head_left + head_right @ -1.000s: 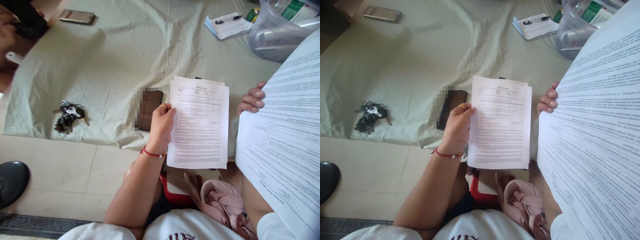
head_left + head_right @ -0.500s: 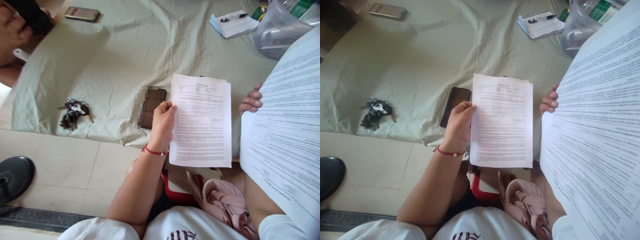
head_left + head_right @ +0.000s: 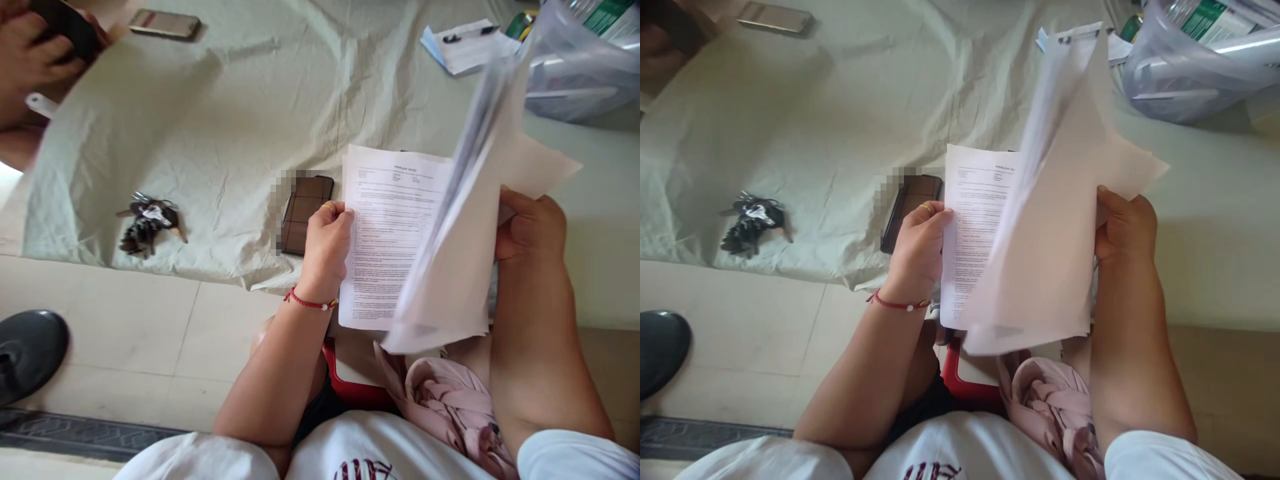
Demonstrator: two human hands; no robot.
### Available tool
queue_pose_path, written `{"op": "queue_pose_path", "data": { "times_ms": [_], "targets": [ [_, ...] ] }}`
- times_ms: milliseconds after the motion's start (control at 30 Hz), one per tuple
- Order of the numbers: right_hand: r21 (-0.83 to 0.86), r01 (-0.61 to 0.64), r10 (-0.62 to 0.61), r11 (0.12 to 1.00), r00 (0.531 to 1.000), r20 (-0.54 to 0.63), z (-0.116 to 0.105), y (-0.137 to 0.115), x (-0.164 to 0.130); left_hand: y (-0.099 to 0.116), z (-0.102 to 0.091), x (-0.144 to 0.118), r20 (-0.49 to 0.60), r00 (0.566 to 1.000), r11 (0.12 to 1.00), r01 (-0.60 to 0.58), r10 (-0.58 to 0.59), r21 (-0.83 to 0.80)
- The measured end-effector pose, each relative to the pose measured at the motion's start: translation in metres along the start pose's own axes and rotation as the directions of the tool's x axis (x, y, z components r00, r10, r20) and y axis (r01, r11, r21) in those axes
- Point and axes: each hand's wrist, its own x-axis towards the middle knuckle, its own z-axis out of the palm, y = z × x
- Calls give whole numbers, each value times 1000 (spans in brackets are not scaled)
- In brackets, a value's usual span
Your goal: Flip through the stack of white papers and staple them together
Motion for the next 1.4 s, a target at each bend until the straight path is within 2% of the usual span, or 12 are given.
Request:
{"op": "queue_pose_path", "data": {
  "times_ms": [100,233,333,433,567,700,1100,1233,1400],
  "targets": [
    [-76,0,-7,997,996,-90,-4,5,6,0,0,0,-8,1000,1000,-5,5,4],
    [-215,119,-134,969,989,-57,-8,10,7,-1,1,1,-20,1000,1000,-13,13,-2],
    [-279,136,-146,951,989,-18,-12,14,7,-1,2,1,-17,1000,1000,-14,13,-21],
    [-347,119,-121,930,993,15,-14,15,6,-2,5,0,-8,1000,998,-5,5,-68],
    [-407,46,-18,912,997,73,-14,14,2,-3,10,0,15,1000,990,21,-20,-138],
    [-452,14,31,892,995,91,-15,13,1,-5,13,-2,35,999,991,39,-35,-131],
    [-399,43,-27,916,999,46,-12,12,2,-7,11,-4,111,992,995,64,-55,-79],
    [-358,4,19,934,998,59,-13,10,3,-10,12,-3,75,996,992,50,-42,-115],
    [-257,-100,137,961,982,132,-15,-1,-1,-13,16,-3,32,999,993,23,-20,-116]
  ]
}}
